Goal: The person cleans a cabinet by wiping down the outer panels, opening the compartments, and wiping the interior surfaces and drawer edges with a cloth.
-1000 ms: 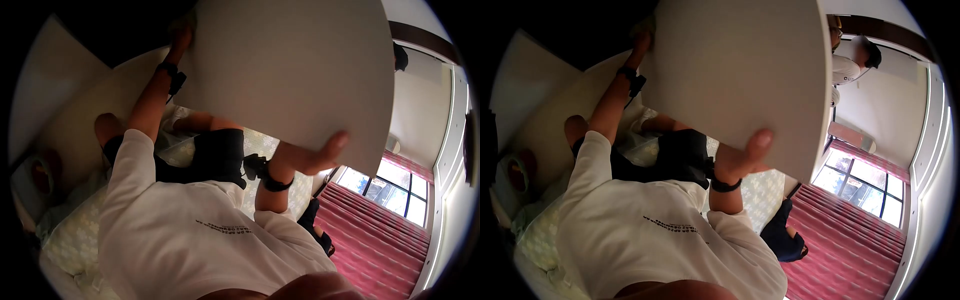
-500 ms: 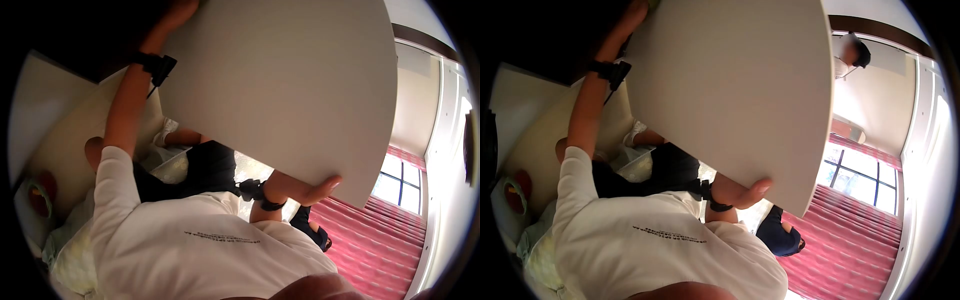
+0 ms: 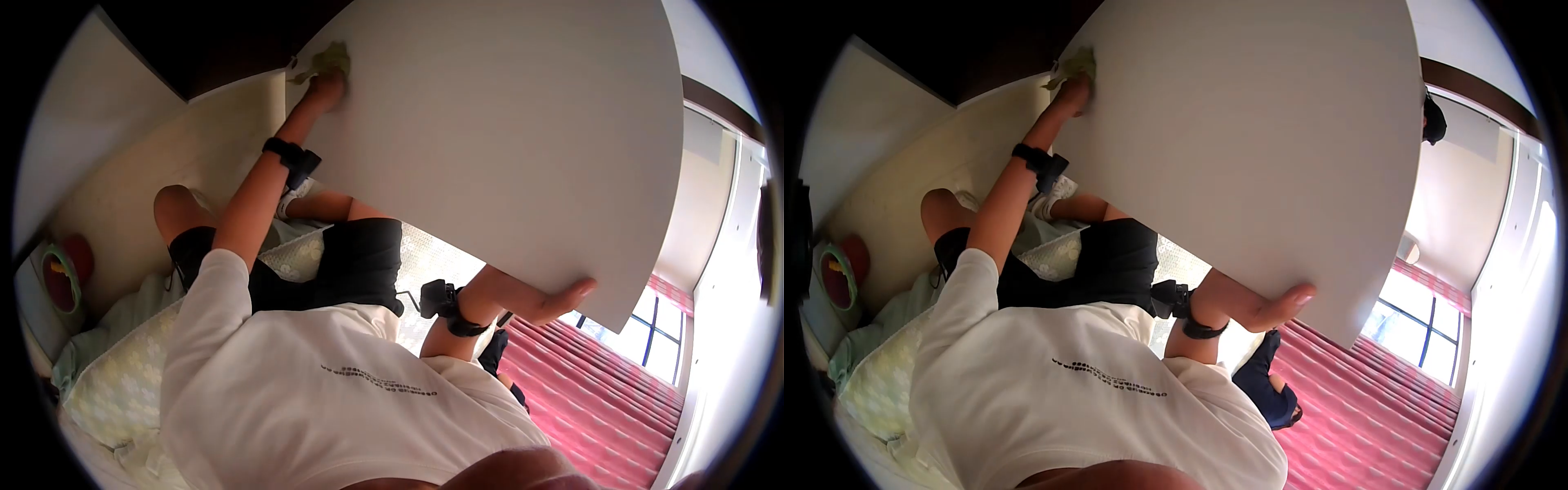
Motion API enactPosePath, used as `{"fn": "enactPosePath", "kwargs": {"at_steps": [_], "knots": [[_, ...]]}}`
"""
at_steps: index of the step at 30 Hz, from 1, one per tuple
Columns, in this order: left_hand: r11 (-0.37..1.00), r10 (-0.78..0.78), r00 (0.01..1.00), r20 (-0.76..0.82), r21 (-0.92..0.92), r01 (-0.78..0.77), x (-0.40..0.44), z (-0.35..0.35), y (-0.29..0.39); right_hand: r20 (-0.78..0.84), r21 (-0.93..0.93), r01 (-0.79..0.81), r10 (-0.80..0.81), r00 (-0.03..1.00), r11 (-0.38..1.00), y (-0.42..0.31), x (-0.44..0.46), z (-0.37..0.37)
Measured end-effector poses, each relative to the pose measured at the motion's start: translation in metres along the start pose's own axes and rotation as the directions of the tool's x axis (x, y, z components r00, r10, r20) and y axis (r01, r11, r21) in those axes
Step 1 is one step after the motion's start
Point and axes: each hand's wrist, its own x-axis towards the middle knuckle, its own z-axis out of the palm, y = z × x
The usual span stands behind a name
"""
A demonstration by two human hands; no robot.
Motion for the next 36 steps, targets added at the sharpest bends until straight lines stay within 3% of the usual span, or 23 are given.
{"fn": "enactPosePath", "kwargs": {"at_steps": [1,2,3,5,7,9,10,11,13,14,15,17,18,19,20,22,23,25,28,30,31,33,36], "knots": [[0.948,0.316,0.949,0.014,0.04,-0.317,-0.022,0.003,0.011,-0.003,0.079,-0.022,0.022,1.0,0.997,-0.001,0.0,-0.003],[0.796,0.6,0.799,0.027,0.075,-0.6,-0.045,0.006,0.021,-0.001,0.119,-0.038,0.039,0.999,0.992,-0.001,-0.002,-0.004],[0.685,0.705,0.698,0.126,0.135,-0.716,-0.07,0.005,0.035,0.002,0.159,-0.054,0.055,0.998,0.986,0.0,-0.004,-0.005],[0.572,0.789,0.571,0.225,0.067,-0.817,-0.136,0.003,0.079,-0.061,0.114,-0.021,0.028,0.998,0.993,-0.002,-0.007,-0.004],[0.592,0.792,0.568,0.226,-0.055,-0.804,-0.181,0.005,0.106,-0.082,0.077,-0.006,0.012,0.997,0.997,-0.005,-0.01,0.001],[0.305,0.945,0.304,0.121,0.015,-0.952,-0.186,0.008,0.118,-0.14,0.064,0.022,-0.013,0.99,0.998,-0.001,-0.009,0.019],[0.297,0.948,0.296,0.113,0.011,-0.955,-0.171,0.01,0.115,-0.131,0.065,0.029,-0.021,0.991,0.997,-0.003,-0.008,0.013],[0.248,0.96,0.261,0.105,0.122,-0.961,-0.149,0.011,0.102,-0.091,-0.075,0.082,-0.089,0.992,0.994,-0.009,-0.009,0.003],[0.523,0.845,0.526,0.093,0.059,-0.85,-0.118,0.005,0.086,-0.091,-0.096,0.068,-0.077,0.993,0.993,-0.011,-0.009,-0.003],[0.774,0.633,0.765,0.12,-0.107,-0.624,-0.103,-0.005,0.077,-0.087,-0.085,0.048,-0.056,0.995,0.995,-0.011,-0.008,-0.003],[0.66,0.723,0.682,0.109,0.184,-0.728,-0.046,-0.005,0.035,-0.087,-0.078,0.03,-0.037,0.996,0.996,-0.01,-0.007,-0.003],[0.485,0.784,0.602,0.151,0.456,-0.746,0.015,-0.016,-0.03,-0.092,-0.077,0.007,-0.014,0.996,0.997,-0.01,-0.005,-0.002],[0.85,0.458,0.885,0.087,0.25,-0.464,0.02,-0.023,-0.044,-0.096,-0.077,-0.006,-0.002,0.995,0.997,-0.01,-0.005,-0.003],[0.999,0.044,0.992,0.119,0.021,-0.046,0.029,-0.03,-0.057,-0.093,-0.084,-0.011,0.003,0.996,0.996,-0.01,-0.003,-0.004],[0.999,0.044,0.993,0.113,0.019,-0.047,0.043,-0.039,-0.081,-0.092,-0.078,-0.013,0.006,0.996,0.997,-0.01,-0.003,-0.005],[1.0,-0.01,0.967,0.254,-0.007,0.012,0.066,-0.047,-0.143,-0.096,-0.083,-0.034,0.026,0.995,0.996,-0.009,-0.003,-0.008],[1.0,-0.027,0.967,0.253,0.008,0.026,0.069,-0.047,-0.158,-0.103,-0.09,-0.042,0.032,0.994,0.995,-0.009,-0.004,-0.008],[0.988,0.06,0.976,0.211,-0.151,-0.028,0.059,-0.036,-0.182,-0.127,-0.095,-0.083,0.071,0.989,0.992,-0.006,-0.004,-0.006],[0.94,0.179,0.978,0.105,-0.311,-0.139,0.08,-0.032,-0.154,-0.14,-0.065,-0.106,0.096,0.985,0.992,-0.008,-0.001,-0.01],[0.963,0.268,0.944,0.194,-0.076,-0.258,0.093,-0.04,-0.085,-0.134,-0.06,-0.117,0.108,0.985,0.991,-0.012,0.0,-0.015],[0.948,0.316,0.915,0.251,-0.047,-0.314,0.096,-0.042,-0.064,-0.127,-0.056,-0.127,0.119,0.985,0.99,-0.013,0.001,-0.017],[0.919,0.383,0.849,0.363,-0.062,-0.388,0.106,-0.043,-0.038,-0.121,-0.056,-0.142,0.134,0.983,0.988,-0.014,0.001,-0.019],[0.929,0.367,0.83,0.419,-0.125,-0.347,0.135,-0.038,-0.049,-0.106,-0.061,-0.18,0.173,0.979,0.982,-0.017,-0.002,-0.021]]}}
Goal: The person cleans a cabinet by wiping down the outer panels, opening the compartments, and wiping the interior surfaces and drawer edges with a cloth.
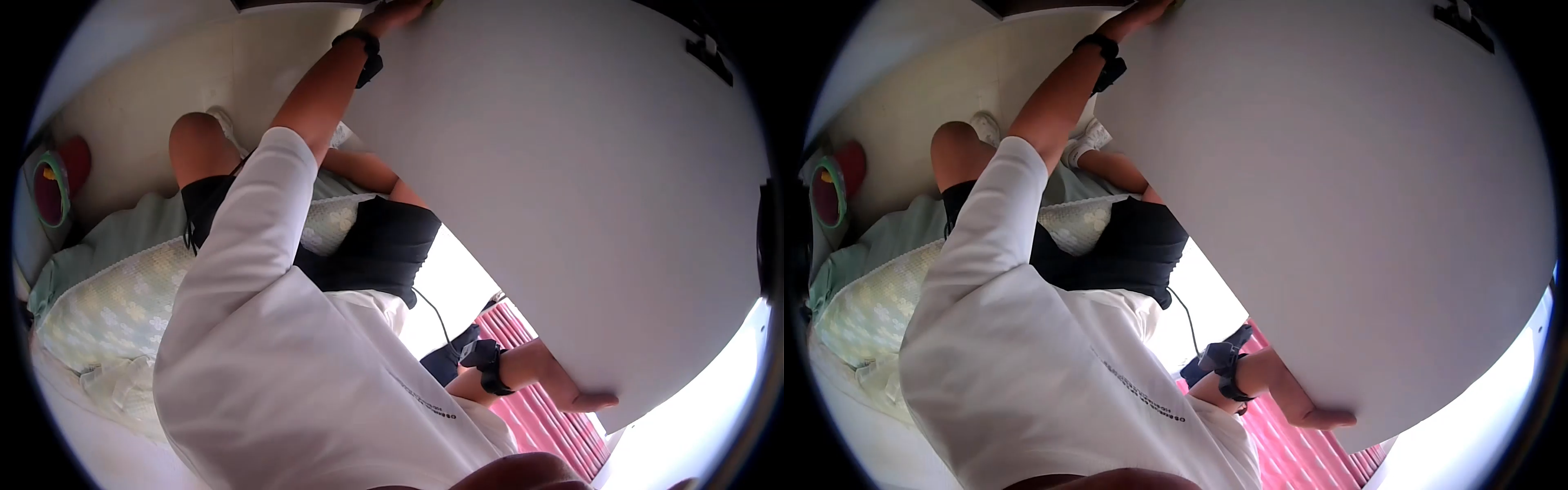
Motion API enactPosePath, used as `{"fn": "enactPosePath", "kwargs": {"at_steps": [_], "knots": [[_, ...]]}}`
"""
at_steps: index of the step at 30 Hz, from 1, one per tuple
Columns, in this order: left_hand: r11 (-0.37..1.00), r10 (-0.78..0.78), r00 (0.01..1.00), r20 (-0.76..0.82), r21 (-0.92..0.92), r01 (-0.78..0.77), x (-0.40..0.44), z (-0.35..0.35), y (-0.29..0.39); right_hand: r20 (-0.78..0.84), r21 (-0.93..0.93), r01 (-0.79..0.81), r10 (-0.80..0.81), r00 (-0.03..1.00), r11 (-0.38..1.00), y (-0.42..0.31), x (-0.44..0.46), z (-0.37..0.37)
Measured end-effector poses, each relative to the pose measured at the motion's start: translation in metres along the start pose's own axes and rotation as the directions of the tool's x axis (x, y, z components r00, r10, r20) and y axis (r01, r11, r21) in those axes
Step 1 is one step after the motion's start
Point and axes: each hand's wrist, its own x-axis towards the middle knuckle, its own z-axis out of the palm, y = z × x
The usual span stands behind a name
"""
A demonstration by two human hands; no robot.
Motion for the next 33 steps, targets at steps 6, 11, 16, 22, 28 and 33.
{"fn": "enactPosePath", "kwargs": {"at_steps": [6,11,16,22,28,33], "knots": [[0.952,-0.23,0.945,-0.233,-0.256,0.168,-0.042,-0.001,-0.145,-0.017,-0.004,-0.051,0.051,0.999,0.999,0.004,0.011,-0.006],[0.987,-0.136,0.978,-0.16,0.062,0.147,-0.093,0.03,-0.143,0.009,0.052,-0.114,0.114,0.993,0.992,0.003,0.025,-0.024],[0.939,-0.015,0.918,-0.395,0.31,0.149,-0.08,0.061,-0.097,-0.103,-0.006,-0.005,0.004,0.995,1.0,0.012,0.039,-0.035],[0.918,0.39,0.795,-0.464,0.259,-0.299,-0.119,0.128,0.067,0.197,0.297,-0.193,0.138,0.971,0.935,0.013,0.055,-0.07],[0.835,0.542,0.759,-0.361,0.338,-0.435,-0.223,0.23,0.127,-0.114,-0.124,0.109,-0.123,0.986,0.986,0.029,0.039,-0.012],[0.938,0.237,0.898,-0.37,0.327,-0.112,-0.241,0.243,0.04,0.02,-0.197,0.3,-0.302,0.953,0.933,0.04,0.054,-0.029]]}}
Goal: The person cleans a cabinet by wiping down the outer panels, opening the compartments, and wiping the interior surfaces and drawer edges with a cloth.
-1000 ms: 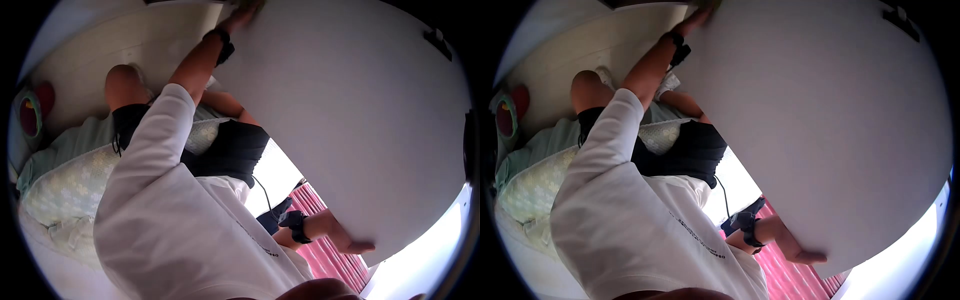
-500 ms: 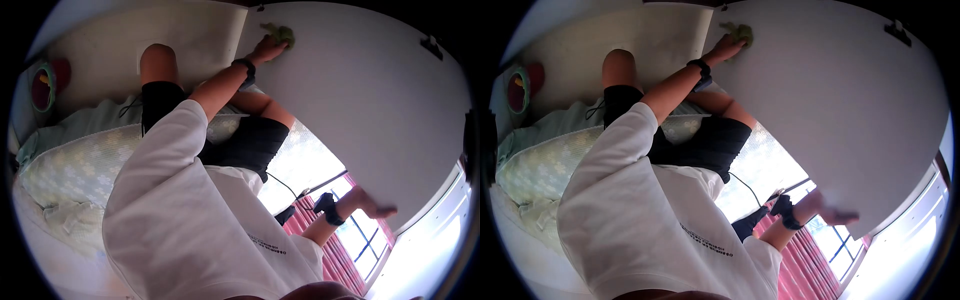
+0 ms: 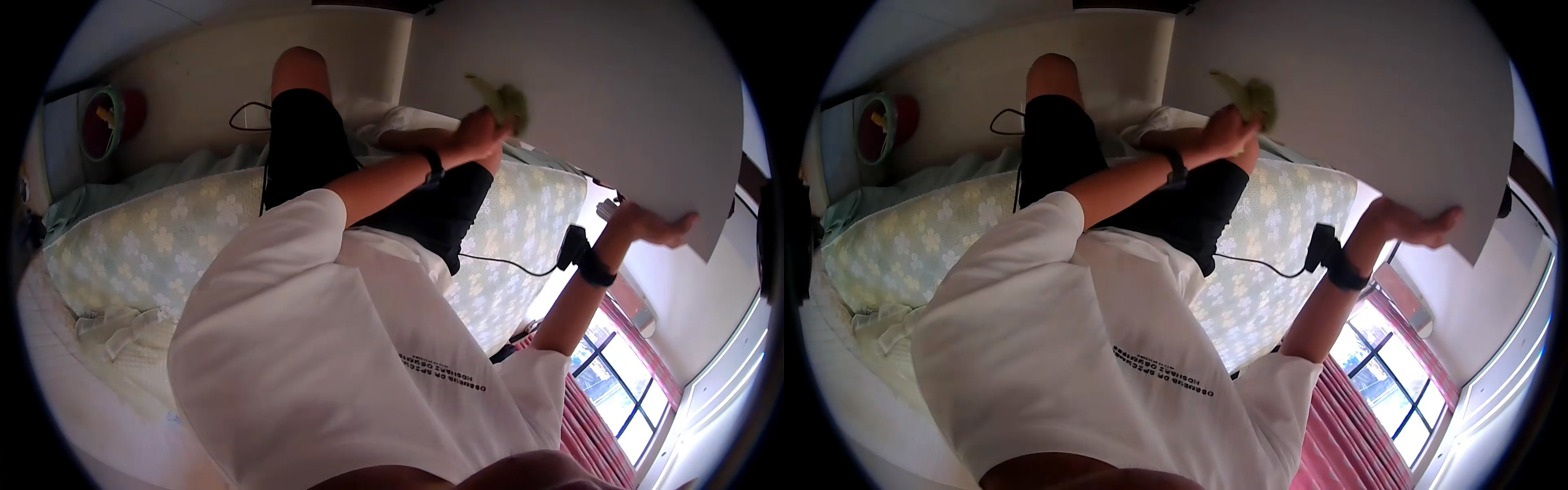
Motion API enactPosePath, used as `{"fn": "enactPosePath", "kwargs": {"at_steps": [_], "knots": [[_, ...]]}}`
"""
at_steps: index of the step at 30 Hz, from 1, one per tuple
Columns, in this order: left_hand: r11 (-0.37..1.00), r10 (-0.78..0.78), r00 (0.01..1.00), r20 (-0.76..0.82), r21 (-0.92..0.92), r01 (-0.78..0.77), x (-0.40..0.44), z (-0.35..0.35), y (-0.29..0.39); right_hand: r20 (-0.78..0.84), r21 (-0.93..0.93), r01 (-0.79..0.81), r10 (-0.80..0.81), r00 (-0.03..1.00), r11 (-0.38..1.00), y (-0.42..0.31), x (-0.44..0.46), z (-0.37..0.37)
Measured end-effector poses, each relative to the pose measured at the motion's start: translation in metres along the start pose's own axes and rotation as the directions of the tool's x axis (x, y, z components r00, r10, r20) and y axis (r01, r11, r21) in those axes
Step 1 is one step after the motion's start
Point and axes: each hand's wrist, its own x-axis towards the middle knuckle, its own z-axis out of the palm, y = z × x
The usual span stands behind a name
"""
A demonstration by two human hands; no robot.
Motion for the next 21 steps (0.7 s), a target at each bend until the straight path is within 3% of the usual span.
{"fn": "enactPosePath", "kwargs": {"at_steps": [1,2,4,5,7,8,10,11,12,13,14,15,16,17,19,20,21], "knots": [[0.989,-0.146,0.987,0.07,0.046,0.143,0.001,-0.006,-0.013,-0.024,-0.107,0.05,-0.053,0.998,0.993,-0.002,-0.003,0.006],[0.99,-0.133,0.989,0.065,0.054,0.129,0.005,-0.009,-0.029,-0.045,-0.207,0.099,-0.11,0.993,0.973,-0.004,-0.006,0.015],[0.949,-0.144,0.985,0.091,0.294,0.112,0.01,-0.009,-0.051,-0.047,-0.144,0.16,-0.169,0.985,0.976,-0.009,-0.005,0.028],[0.946,-0.137,0.987,0.086,0.307,0.104,0.011,-0.013,-0.044,-0.044,-0.096,0.204,-0.209,0.977,0.974,-0.009,-0.006,0.031],[0.969,0.19,0.975,-0.114,0.179,-0.168,0.017,-0.014,-0.024,-0.021,-0.103,0.22,-0.223,0.975,0.97,-0.01,-0.003,0.023],[0.968,0.115,0.989,0.093,0.215,-0.132,0.016,-0.031,0.004,-0.072,-0.058,0.134,-0.138,0.988,0.989,-0.015,-0.01,0.033],[0.981,0.058,0.965,0.256,0.166,-0.103,0.02,-0.043,0.062,-0.149,0.004,0.042,-0.041,0.988,0.999,-0.02,-0.013,0.045],[0.992,0.082,0.97,0.231,0.074,-0.102,0.021,-0.041,0.079,-0.151,0.051,-0.014,0.022,0.988,0.999,-0.023,-0.016,0.054],[0.953,0.298,0.951,0.081,0.038,-0.302,0.015,-0.04,0.103,-0.151,0.099,-0.068,0.083,0.985,0.993,-0.021,-0.015,0.057],[0.873,0.487,0.871,-0.055,0.035,-0.486,0.0,-0.031,0.122,-0.139,0.055,-0.116,0.123,0.983,0.992,-0.011,-0.011,0.043],[0.873,0.485,0.874,-0.011,0.058,-0.484,-0.007,-0.036,0.136,-0.124,0.012,-0.152,0.152,0.98,0.988,-0.001,-0.01,0.043],[0.77,0.637,0.766,-0.09,0.035,-0.637,-0.012,-0.037,0.15,-0.171,0.017,-0.168,0.169,0.971,0.986,0.008,-0.014,0.039],[0.632,0.769,0.622,-0.15,0.024,-0.775,-0.015,-0.024,0.159,-0.01,-0.268,0.072,-0.077,0.997,0.961,0.02,-0.013,0.021],[0.622,0.78,0.616,-0.111,0.024,-0.783,-0.017,-0.036,0.156,0.038,-0.225,0.074,-0.067,0.997,0.972,0.01,-0.024,0.03],[0.846,0.532,0.844,0.061,-0.007,-0.533,-0.016,-0.046,0.129,0.134,-0.139,0.063,-0.045,0.99,0.988,-0.01,-0.046,0.047],[0.837,0.539,0.838,-0.088,-0.053,-0.545,-0.006,-0.062,0.117,0.377,-0.374,0.332,-0.185,0.908,0.866,-0.032,-0.05,0.064],[0.827,0.525,0.821,-0.223,-0.091,-0.554,0.003,-0.066,0.102,0.379,-0.319,0.223,-0.092,0.921,0.921,-0.032,-0.065,0.072]]}}
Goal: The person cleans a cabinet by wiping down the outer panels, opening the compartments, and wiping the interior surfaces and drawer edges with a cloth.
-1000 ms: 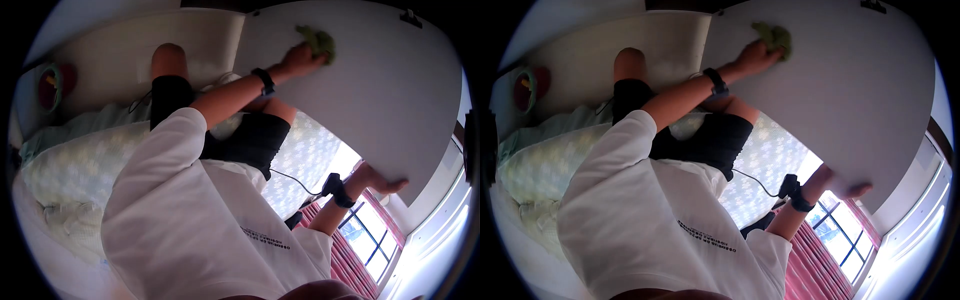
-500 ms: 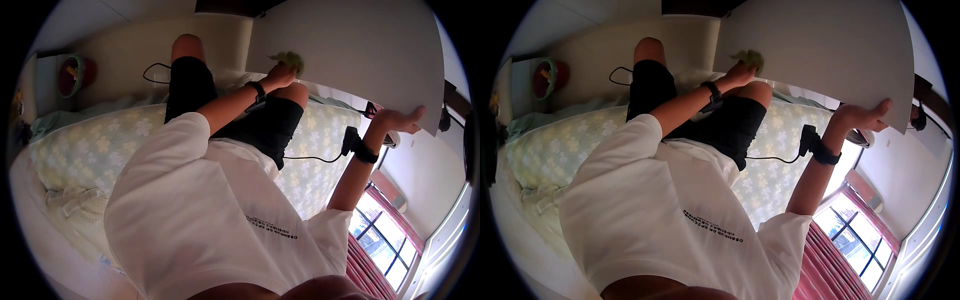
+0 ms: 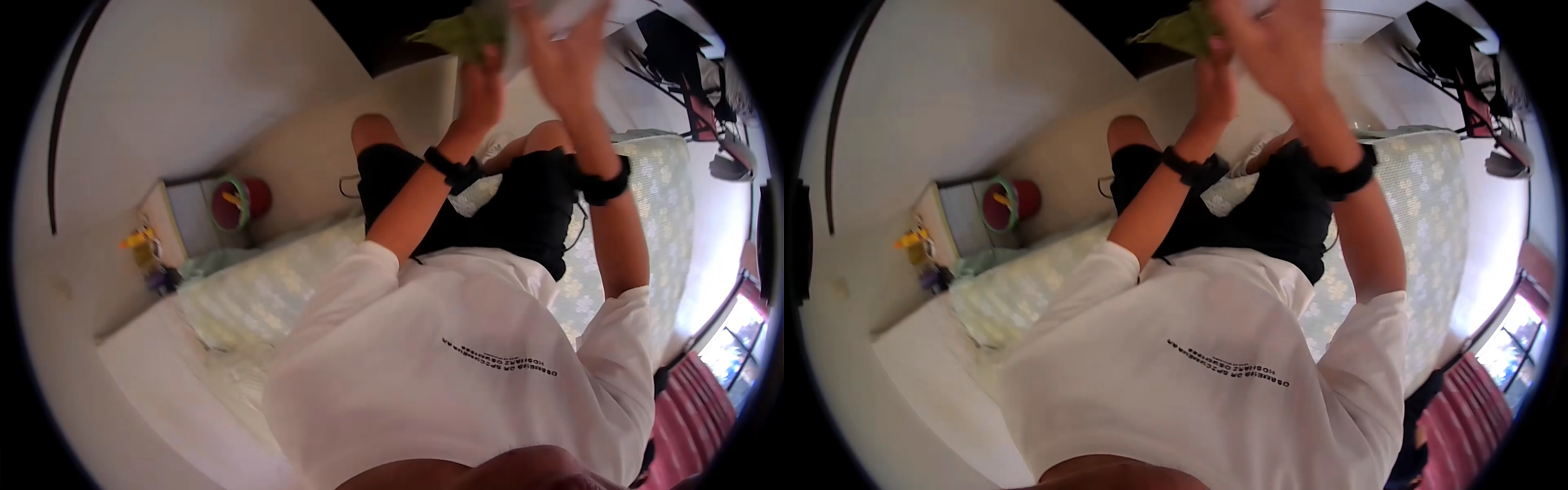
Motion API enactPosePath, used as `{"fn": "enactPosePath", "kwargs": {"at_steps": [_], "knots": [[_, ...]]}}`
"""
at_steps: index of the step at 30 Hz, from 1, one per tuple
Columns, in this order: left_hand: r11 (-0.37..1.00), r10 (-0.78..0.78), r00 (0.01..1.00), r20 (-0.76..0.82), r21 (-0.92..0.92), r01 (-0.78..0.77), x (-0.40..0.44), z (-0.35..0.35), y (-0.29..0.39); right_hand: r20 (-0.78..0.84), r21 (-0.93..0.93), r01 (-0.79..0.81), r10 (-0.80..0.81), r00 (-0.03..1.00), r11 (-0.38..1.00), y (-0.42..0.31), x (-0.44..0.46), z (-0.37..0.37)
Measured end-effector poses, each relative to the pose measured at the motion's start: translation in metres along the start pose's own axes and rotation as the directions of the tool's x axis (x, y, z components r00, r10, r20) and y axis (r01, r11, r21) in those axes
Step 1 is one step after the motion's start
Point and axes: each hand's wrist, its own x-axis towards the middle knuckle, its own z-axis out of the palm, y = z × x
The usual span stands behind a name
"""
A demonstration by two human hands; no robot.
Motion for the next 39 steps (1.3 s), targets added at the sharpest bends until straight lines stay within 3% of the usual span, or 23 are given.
{"fn": "enactPosePath", "kwargs": {"at_steps": [1,2,3,4,5,10,12,14,16,18,19,22,23,25,26,29,31,32,33,36,37,38,39], "knots": [[0.996,-0.087,0.995,-0.046,0.0,0.087,-0.005,0.0,-0.005,0.033,0.097,-0.091,0.089,0.996,0.991,-0.006,-0.011,0.011],[0.982,-0.189,0.979,-0.08,-0.032,0.187,-0.005,-0.009,0.01,0.004,0.081,0.025,-0.026,1.0,0.996,-0.004,-0.017,0.028],[0.957,-0.288,0.951,-0.112,-0.071,0.282,-0.004,-0.019,0.026,0.023,0.101,0.002,-0.004,1.0,0.995,-0.009,-0.026,0.044],[0.944,-0.32,0.938,-0.13,-0.12,0.306,0.004,-0.03,0.035,0.123,0.076,-0.086,0.076,0.989,0.993,-0.005,-0.033,0.056],[0.93,-0.352,0.924,-0.148,-0.17,0.327,0.011,-0.042,0.045,0.101,0.061,-0.075,0.068,0.993,0.995,-0.005,-0.032,0.062],[0.939,-0.266,0.918,-0.294,-0.295,0.178,0.037,-0.08,0.113,0.049,0.207,-0.087,0.078,0.996,0.975,-0.012,-0.048,0.104],[0.968,-0.243,0.907,-0.345,-0.145,0.204,0.033,-0.101,0.1,0.217,0.284,-0.183,0.123,0.968,0.941,-0.015,-0.06,0.114],[0.953,-0.28,0.885,-0.371,-0.217,0.211,0.019,-0.106,0.097,0.294,0.339,-0.216,0.114,0.949,0.916,-0.02,-0.074,0.116],[0.979,-0.172,0.956,-0.238,0.064,0.192,0.012,-0.104,0.101,0.366,0.388,-0.213,0.062,0.929,0.897,-0.024,-0.073,0.117],[0.98,-0.181,0.965,-0.189,0.048,0.193,0.016,-0.112,0.109,0.517,0.474,-0.41,0.13,0.846,0.78,-0.029,-0.071,0.115],[0.974,-0.216,0.969,-0.118,0.041,0.222,0.02,-0.118,0.115,0.417,0.47,-0.372,0.17,0.893,0.801,-0.035,-0.065,0.12],[0.978,-0.207,0.978,-0.003,-0.01,0.207,0.037,-0.132,0.136,0.444,0.442,-0.303,0.087,0.892,0.844,-0.03,-0.039,0.117],[0.984,-0.179,0.983,-0.033,-0.026,0.178,0.041,-0.127,0.146,0.454,0.445,-0.271,0.046,0.89,0.853,-0.031,-0.028,0.111],[0.996,0.043,0.997,0.069,0.077,-0.048,0.053,-0.117,0.179,0.375,0.531,-0.273,0.066,0.925,0.802,-0.043,0.002,0.094],[0.929,0.19,0.967,0.169,0.287,-0.232,0.06,-0.119,0.19,0.369,0.577,-0.305,0.091,0.925,0.757,-0.051,0.021,0.082],[0.714,0.353,0.896,0.268,0.541,-0.444,0.076,-0.112,0.235,0.395,0.687,-0.407,0.16,0.905,0.602,-0.048,0.065,0.059],[0.641,0.4,0.879,0.258,0.607,-0.47,0.08,-0.108,0.248,0.47,0.632,-0.42,0.11,0.876,0.651,-0.046,0.098,0.034],[0.746,0.394,0.896,0.206,0.499,-0.442,0.088,-0.11,0.249,0.457,0.628,-0.406,0.108,0.883,0.664,-0.037,0.109,0.035],[0.83,0.382,0.91,0.162,0.374,-0.415,0.095,-0.113,0.249,0.448,0.652,-0.433,0.145,0.882,0.622,-0.03,0.12,0.032],[0.865,0.284,0.942,0.178,0.377,-0.332,0.108,-0.13,0.242,0.324,0.789,-0.467,0.376,0.868,0.399,-0.045,0.148,0.022],[0.827,0.256,0.948,0.189,0.464,-0.317,0.11,-0.131,0.241,0.297,0.836,-0.432,0.384,0.874,0.337,-0.041,0.158,0.017],[0.829,0.257,0.949,0.185,0.462,-0.315,0.112,-0.131,0.233,0.214,0.845,-0.364,0.375,0.902,0.392,-0.045,0.165,0.013],[0.869,0.119,0.979,0.168,0.458,-0.184,0.112,-0.129,0.22,0.144,0.827,-0.287,0.311,0.94,0.483,-0.041,0.171,0.013]]}}
